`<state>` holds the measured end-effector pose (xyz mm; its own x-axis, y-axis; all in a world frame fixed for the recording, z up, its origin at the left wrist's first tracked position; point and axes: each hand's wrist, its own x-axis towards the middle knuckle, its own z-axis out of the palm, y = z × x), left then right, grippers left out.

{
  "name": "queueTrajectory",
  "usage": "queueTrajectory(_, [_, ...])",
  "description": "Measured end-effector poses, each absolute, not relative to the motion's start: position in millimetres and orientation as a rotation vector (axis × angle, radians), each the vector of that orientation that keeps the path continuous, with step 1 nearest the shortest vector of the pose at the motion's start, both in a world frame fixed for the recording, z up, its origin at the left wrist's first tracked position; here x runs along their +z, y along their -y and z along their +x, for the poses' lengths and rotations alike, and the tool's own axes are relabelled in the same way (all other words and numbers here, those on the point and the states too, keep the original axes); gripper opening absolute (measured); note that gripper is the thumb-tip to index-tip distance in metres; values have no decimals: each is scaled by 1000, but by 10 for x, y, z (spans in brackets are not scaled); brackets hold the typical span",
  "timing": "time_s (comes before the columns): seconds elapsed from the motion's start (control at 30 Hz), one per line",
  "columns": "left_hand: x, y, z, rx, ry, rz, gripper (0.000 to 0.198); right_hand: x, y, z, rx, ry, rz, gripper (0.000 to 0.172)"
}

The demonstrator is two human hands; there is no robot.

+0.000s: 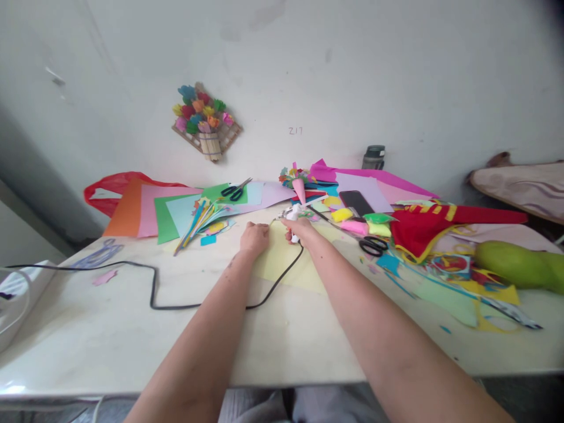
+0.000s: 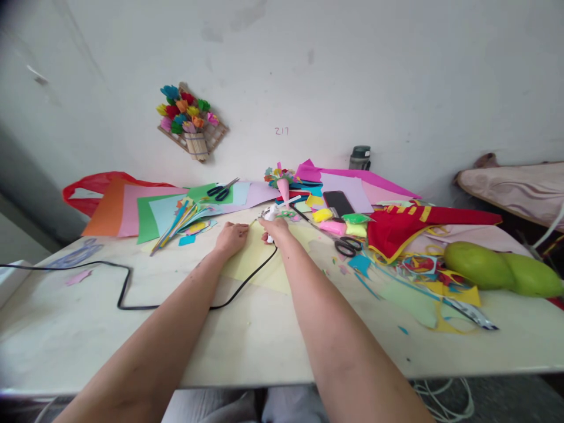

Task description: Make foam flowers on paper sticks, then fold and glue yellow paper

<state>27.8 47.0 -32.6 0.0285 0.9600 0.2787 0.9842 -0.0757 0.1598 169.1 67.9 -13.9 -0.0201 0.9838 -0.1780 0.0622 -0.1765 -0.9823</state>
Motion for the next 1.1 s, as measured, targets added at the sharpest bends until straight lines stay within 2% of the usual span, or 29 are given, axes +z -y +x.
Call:
queueTrajectory(0.13, [-304,-446,219,-545,2067,-2208,38,-141,-684,1693,1334,1185,-1385,22])
queueTrajectory(0.53, [-281,-304,125,-563,2171,-2099,12,-133,-671,1696,1351,1205,-1393,20])
queueTrajectory(1.1, [-264,-281,172,-686,2239,-2022,14,-132,-636,1686,1367,1248,-1399,19])
